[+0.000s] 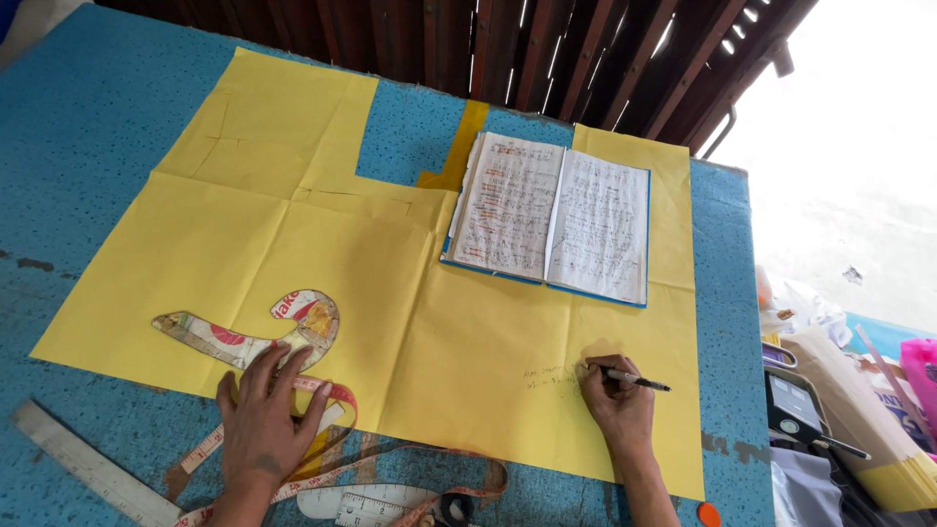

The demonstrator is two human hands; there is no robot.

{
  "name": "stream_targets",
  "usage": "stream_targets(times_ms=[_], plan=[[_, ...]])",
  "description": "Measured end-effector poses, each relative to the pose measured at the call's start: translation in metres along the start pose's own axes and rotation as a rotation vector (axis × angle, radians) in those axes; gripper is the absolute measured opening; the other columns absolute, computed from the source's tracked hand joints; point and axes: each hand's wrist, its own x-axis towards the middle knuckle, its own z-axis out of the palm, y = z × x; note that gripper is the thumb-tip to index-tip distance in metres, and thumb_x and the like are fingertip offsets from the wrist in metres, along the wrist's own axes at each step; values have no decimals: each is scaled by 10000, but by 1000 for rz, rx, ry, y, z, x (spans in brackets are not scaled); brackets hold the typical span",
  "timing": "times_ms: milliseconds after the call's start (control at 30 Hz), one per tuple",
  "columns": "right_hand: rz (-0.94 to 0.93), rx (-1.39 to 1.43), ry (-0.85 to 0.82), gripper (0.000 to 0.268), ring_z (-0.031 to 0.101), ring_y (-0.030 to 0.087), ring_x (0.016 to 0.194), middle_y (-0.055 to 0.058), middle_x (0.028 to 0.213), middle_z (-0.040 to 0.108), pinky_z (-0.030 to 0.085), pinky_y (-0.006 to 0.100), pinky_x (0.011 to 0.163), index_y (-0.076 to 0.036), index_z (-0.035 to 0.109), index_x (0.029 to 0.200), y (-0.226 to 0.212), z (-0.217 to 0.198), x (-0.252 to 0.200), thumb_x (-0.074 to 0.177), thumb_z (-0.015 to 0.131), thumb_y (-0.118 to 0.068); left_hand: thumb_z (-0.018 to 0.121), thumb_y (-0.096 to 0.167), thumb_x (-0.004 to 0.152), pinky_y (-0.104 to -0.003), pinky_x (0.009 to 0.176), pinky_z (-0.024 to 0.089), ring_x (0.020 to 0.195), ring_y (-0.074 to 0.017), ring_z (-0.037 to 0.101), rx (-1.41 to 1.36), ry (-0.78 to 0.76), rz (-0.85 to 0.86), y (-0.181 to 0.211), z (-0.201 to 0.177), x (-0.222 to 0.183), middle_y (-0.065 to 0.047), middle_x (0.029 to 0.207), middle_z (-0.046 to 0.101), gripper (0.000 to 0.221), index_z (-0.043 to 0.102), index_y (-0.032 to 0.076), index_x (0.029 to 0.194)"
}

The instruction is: Drawing garment patterns on yellow paper using a pen, ruler, and reference notebook

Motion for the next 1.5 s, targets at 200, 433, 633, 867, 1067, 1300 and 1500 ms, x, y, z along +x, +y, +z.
stream_targets(times_ms=[200,433,633,867,1067,1300,1500], plan=[[15,15,31,101,597,108,679,52,779,667,470,232,603,-30,730,870,11,4,1,884,631,-46,452,608,965,-657,1210,230,1465,-235,426,-3,-22,-11,-1,0,0,10,1555,474,593,555,318,1471],[-6,-27,31,99,519,107,623,44,760,609,399,244,549,-47,711,844,-2,0,-3,878,619,-49,458,601,959,-649,1210,223,1460,-232,426,5,-22,-8,-1,-1,0,17,1570,462,593,548,322,1474],[129,97,79,100,504,77,602,15,624,592,406,242,559,-49,716,846,-7,-2,-3,909,643,-70,470,627,937,-621,1204,256,1454,-211,440,41,-37,-34,-2,3,2,40,1551,486,588,564,360,1453],[83,112,37,145,452,61,507,-3,539,554,340,240,480,-49,710,829,12,-2,2,927,649,-137,512,624,902,-633,1198,313,1445,-187,499,70,133,3,-7,20,-1,58,1553,529,610,575,389,1461],[57,29,36,307,496,89,530,-9,612,622,358,269,499,-67,628,679,20,-2,4,955,637,-202,533,618,894,-584,1184,396,1377,-168,587,128,271,23,-5,26,-2,76,1499,594,586,632,381,1420],[-41,-105,1,345,539,115,627,-8,776,695,383,282,539,-75,770,776,39,-1,7,930,624,-347,587,592,876,-536,1216,384,1362,-128,595,110,347,20,0,28,-1,93,1474,610,554,672,369,1376],[-250,-165,-20,466,388,132,573,-37,527,343,335,301,591,-142,377,571,35,1,8,919,637,-312,614,600,832,-546,1234,370,1377,-111,584,100,322,-28,0,31,-2,106,1498,602,590,663,393,1382]])
